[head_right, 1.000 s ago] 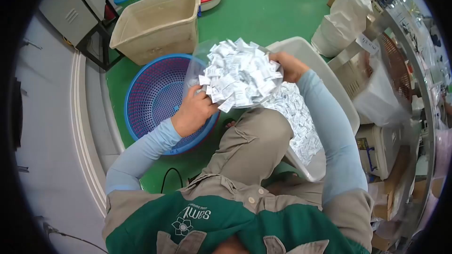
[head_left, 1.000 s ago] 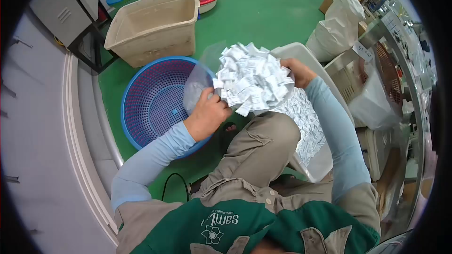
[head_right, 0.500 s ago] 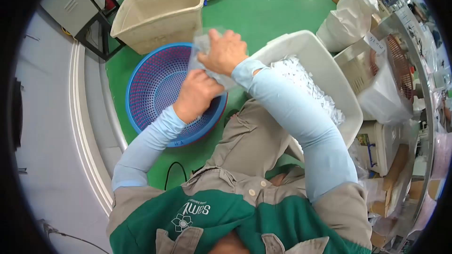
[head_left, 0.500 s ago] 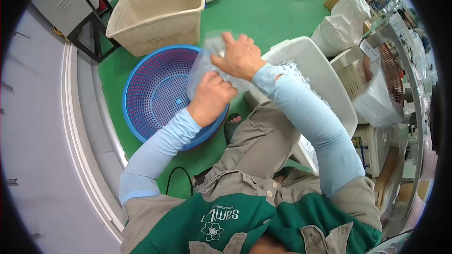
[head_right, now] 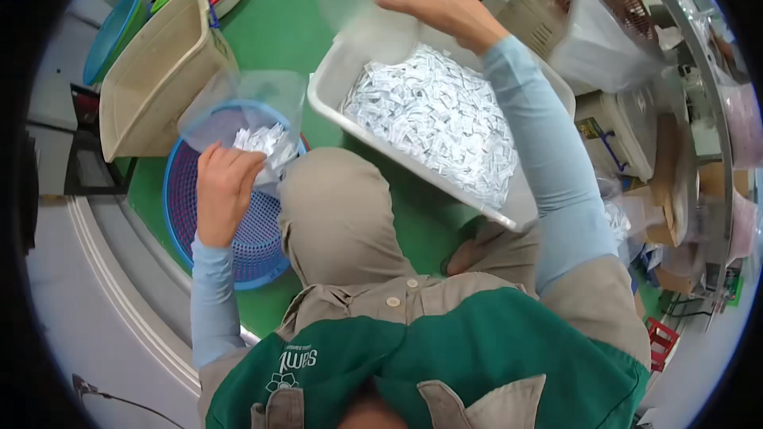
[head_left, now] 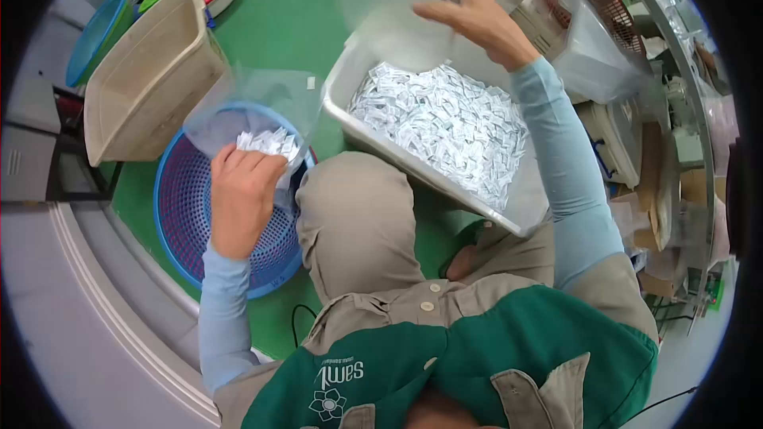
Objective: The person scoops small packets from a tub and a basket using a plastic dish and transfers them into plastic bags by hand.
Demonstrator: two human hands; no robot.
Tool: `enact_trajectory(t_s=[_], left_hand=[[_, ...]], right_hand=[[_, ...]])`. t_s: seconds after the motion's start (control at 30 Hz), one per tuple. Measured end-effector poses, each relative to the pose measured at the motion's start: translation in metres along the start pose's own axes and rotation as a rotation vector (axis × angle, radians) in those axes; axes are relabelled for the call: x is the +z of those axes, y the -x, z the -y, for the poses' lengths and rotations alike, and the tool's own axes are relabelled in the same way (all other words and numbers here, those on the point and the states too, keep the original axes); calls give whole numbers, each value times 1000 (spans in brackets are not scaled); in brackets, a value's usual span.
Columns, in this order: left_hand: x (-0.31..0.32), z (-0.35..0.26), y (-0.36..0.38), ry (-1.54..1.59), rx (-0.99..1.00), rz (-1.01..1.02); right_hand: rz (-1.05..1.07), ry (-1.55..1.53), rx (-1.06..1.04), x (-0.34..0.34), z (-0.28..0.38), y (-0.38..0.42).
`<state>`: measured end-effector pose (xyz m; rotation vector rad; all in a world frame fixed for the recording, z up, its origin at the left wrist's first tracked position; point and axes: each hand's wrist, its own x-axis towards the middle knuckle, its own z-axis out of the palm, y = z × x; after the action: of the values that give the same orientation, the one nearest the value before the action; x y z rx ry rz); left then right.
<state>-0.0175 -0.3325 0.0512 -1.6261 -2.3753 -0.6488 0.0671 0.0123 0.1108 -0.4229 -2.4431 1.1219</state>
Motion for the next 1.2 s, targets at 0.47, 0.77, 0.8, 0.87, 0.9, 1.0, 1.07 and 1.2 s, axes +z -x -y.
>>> enact_trajectory(t_s=[0.47, 0.77, 0.8, 0.87, 0.9, 1.0, 1.07, 1.2], left_hand=[[-10, -87, -138, 399, 149, -223], [135, -92, -240, 269, 381, 143], [168, -83, -243, 226, 358, 254], [226, -64, -235, 137, 317, 457], [246, -53, -229, 93, 298, 549], [286, -4, -204, -155, 232, 824], [300, 5, -192, -291, 184, 987], [314, 25, -171, -413, 125, 1302]], right_hand=[[188, 780, -327, 109, -169, 101], [-62, 788, -76, -19, -200, 127], [-155, 838, 32, -13, -222, 126], [-125, 888, 110, 7, -238, 133], [-75, 887, 82, 18, -233, 140], [187, 680, -73, 27, -171, 174], [338, 609, -57, 4, -141, 200], [48, 629, 157, -37, -148, 214]])
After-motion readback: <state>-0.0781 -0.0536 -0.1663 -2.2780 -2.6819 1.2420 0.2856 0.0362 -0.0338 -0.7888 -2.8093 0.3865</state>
